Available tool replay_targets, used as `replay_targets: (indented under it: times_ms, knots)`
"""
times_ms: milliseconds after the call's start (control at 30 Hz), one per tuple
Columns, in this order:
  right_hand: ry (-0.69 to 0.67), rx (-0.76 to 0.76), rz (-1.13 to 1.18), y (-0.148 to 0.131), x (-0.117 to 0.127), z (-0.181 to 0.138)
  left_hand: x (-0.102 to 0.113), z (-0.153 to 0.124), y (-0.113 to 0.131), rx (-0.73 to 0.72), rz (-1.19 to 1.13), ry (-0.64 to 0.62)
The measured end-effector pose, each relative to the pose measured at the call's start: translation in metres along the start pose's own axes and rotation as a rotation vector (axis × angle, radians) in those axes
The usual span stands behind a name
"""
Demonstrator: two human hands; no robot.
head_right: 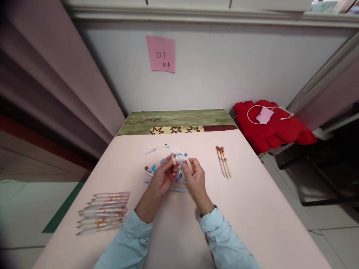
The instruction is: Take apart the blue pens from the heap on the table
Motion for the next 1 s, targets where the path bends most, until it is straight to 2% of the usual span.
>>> replay_targets:
  times_ms: [200,433,667,1000]
  knots:
    - [0.056,-0.018,-0.106,0.005,0.005,0.0,-0.01,-0.004,0.009,-0.145,0.188,-0.029]
    - [0.044,0.034,-0.185,0.006,0.004,-0.002,0.003,-0.001,0.008,-0.217,0.221,0.077]
    - [0.14,-0.047,-0.042,0.02,0.017,0.003,0.001,-0.001,0.01,-0.243,0.344,0.073]
    - [0.082,-0.064,0.029,0.024,0.011,0.004,-0.002,-0.004,0.016,-0.255,0.373,0.065]
Point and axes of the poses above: each hand's wrist, its own z-axis towards the middle knuckle, its own x-axis out of the back of the hand, y = z × x, the point moved 9 cm from there along z, towards the middle knuckle, and after that the axes turned 2 degrees about x, right-handed, at the moved point
